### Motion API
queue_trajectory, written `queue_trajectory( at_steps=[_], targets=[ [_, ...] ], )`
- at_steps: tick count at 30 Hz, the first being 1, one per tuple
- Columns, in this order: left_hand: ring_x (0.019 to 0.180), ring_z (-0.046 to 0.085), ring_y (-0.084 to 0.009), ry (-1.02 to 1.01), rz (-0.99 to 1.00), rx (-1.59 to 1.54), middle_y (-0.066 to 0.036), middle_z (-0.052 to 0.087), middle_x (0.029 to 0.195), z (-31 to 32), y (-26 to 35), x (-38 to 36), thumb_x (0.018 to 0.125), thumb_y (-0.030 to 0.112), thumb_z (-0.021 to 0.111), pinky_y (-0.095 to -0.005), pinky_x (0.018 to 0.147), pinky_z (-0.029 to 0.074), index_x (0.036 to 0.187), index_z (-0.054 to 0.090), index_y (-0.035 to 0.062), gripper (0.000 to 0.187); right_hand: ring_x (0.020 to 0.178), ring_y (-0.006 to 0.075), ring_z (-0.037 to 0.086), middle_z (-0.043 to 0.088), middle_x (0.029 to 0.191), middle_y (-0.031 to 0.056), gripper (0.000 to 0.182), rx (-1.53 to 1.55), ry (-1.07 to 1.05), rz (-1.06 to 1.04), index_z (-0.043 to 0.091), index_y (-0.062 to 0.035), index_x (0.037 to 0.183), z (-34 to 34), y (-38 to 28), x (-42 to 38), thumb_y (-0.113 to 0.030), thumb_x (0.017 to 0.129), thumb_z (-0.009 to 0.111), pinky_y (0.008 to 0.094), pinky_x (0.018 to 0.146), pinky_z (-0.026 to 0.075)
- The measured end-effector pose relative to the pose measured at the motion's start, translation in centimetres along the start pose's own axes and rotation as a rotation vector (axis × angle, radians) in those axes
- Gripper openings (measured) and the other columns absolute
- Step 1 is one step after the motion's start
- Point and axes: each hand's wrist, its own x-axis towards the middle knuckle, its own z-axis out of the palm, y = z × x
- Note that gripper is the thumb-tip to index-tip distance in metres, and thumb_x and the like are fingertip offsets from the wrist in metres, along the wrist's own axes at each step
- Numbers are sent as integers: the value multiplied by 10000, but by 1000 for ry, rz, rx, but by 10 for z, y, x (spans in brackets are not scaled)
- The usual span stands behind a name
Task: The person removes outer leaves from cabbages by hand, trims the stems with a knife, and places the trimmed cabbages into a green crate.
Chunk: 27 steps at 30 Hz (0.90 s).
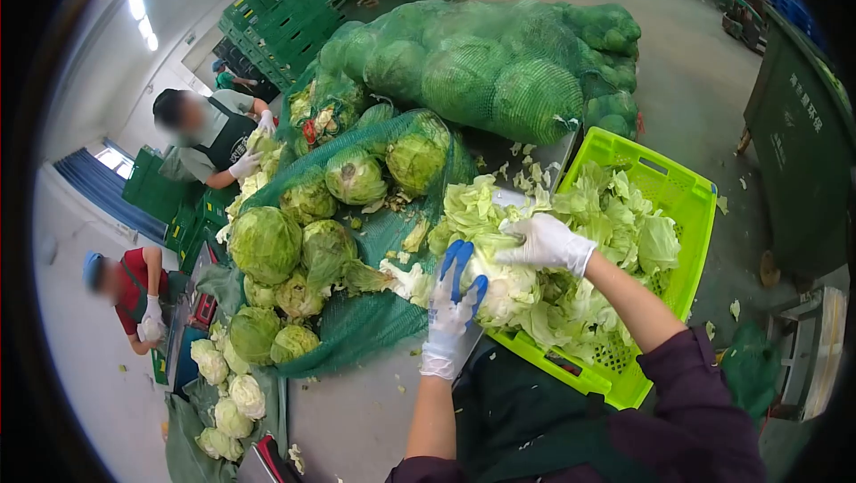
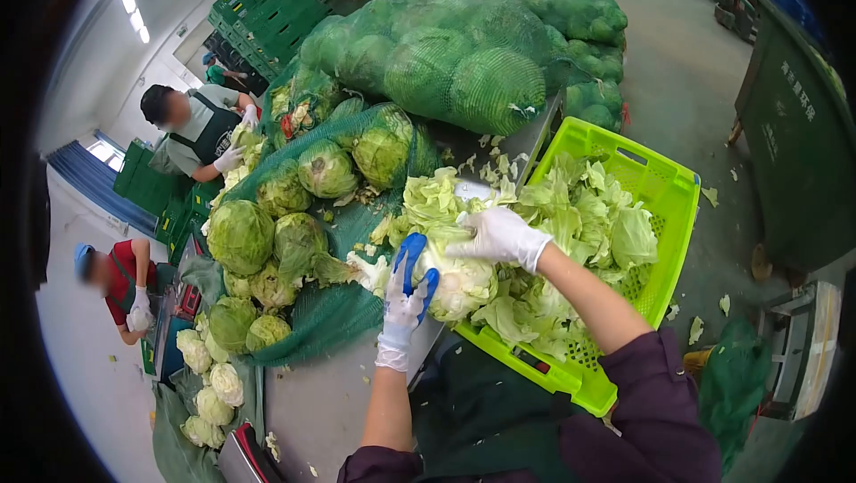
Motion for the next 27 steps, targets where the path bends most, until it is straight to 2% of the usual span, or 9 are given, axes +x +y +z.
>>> queue_trajectory(
  at_steps=[3,7,10,11,15,18,20,24,27],
  targets=[
    [1261,435,-322,-96,236,379,-192,497,1316,-3,3,12,849,271,656,-382,1060,319,1275,511,-26,539,717,381,622,629,747,218,431,80,-154,1,654,-4,788,-12,9,7,-431,727,665,442,704,499],
    [1260,438,-328,-121,207,374,-193,496,1310,3,14,17,856,262,644,-388,1051,330,1268,516,-25,519,646,366,597,612,682,195,315,15,-82,-151,672,-29,853,-16,25,18,-318,730,664,421,628,484],
    [1229,453,-345,-80,150,221,-196,518,1280,4,5,15,819,253,660,-410,1039,343,1235,560,4,495,696,355,639,647,734,194,237,22,36,240,703,-63,886,-17,50,32,-218,723,626,404,669,520],
    [1249,436,-345,-84,120,199,-195,509,1292,3,7,12,818,267,661,-405,1041,341,1234,560,2,504,820,322,664,675,890,201,334,18,-62,391,712,-65,939,-7,79,39,-343,768,643,382,769,527],
    [1274,416,-310,-95,202,313,-167,470,1339,-2,8,9,836,244,658,-387,1051,335,1263,534,7,504,899,323,662,650,965,271,551,120,111,560,619,1,1139,-13,77,12,-433,802,661,392,829,513],
    [1284,401,-259,-8,37,20,-130,426,1375,3,-4,-1,862,203,651,-355,1046,349,1299,497,18,499,814,264,682,663,1002,247,731,289,601,186,484,43,1283,17,44,-21,-495,817,652,367,750,521],
    [1266,399,-174,83,-41,-21,-99,424,1388,4,-11,-10,895,271,632,-331,1066,325,1377,401,54,577,619,172,631,656,1002,202,755,651,292,494,435,29,1333,-10,-40,-64,-452,809,687,300,626,518],
    [1276,377,-155,387,-61,-343,-73,385,1408,26,-19,-23,916,294,613,-316,1034,367,1379,388,32,577,574,153,626,684,904,162,837,921,255,608,374,61,1367,69,-55,-78,-378,759,746,285,559,514],
    [1237,405,-181,523,-86,-420,-79,423,1353,31,-21,-44,909,210,628,-331,1041,363,1355,400,14,538,725,202,652,682,934,176,751,757,317,213,445,-8,1346,50,-33,-44,-383,765,735,307,707,514]
  ],
)
